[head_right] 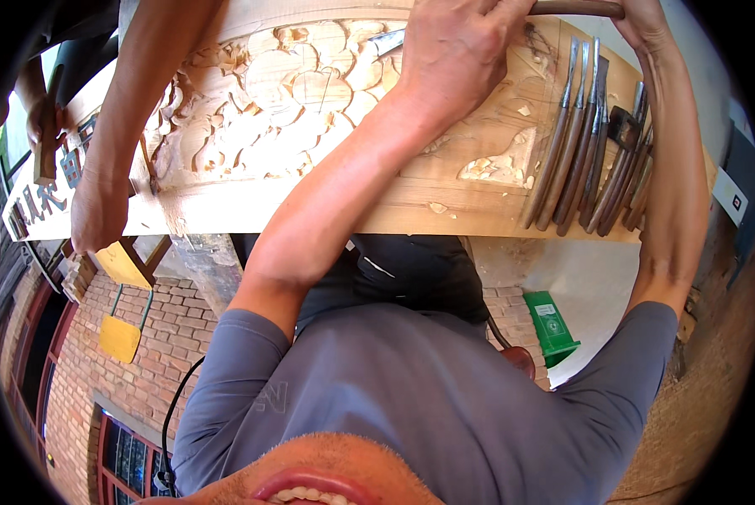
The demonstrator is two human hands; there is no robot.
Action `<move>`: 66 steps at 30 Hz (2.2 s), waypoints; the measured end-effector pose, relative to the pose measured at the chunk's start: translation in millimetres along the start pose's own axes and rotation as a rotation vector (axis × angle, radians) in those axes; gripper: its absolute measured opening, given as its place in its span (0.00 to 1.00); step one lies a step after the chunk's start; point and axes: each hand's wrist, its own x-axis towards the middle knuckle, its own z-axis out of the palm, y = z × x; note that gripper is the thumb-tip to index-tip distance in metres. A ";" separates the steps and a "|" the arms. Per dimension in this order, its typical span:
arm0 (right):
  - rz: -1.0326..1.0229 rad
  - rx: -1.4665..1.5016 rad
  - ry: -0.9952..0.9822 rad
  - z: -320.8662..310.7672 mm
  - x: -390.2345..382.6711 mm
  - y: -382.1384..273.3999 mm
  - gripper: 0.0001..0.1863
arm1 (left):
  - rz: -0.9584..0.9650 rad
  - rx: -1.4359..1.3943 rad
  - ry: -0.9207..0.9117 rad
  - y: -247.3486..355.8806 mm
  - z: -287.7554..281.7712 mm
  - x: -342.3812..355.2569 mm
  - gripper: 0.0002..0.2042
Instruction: The person carves a wooden plank using a mallet and various chisels. The person selects different chisels from a row, positions them on the wood, and strikes the ends with a mallet to remove material.
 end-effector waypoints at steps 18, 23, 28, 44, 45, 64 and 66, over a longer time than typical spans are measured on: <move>-0.039 0.047 0.102 15.3 -5.7 -8.6 0.43 | -0.099 0.087 -0.055 3.8 -14.5 3.7 0.14; 0.014 -0.305 -0.347 -56.6 2.7 -10.8 0.32 | -0.008 0.101 0.143 0.6 -3.7 -0.8 0.11; 0.016 -0.572 -0.308 -36.8 -48.5 -23.4 0.29 | 0.023 0.016 0.158 2.2 3.2 2.2 0.11; -0.113 -0.812 -0.072 -11.9 -127.6 -65.8 0.14 | 0.108 -0.137 0.166 11.1 -2.1 2.4 0.20; -0.154 -0.826 -0.052 -14.8 -131.4 -64.8 0.14 | 0.132 -0.094 0.166 8.6 -8.9 3.3 0.22; -0.112 -0.346 -0.085 -53.5 -92.6 -17.0 0.17 | 0.244 0.112 0.228 57.2 -22.7 26.1 0.26; -0.122 -0.390 -0.115 -56.1 -73.5 -16.0 0.18 | 0.131 0.153 0.261 44.9 -1.2 36.2 0.26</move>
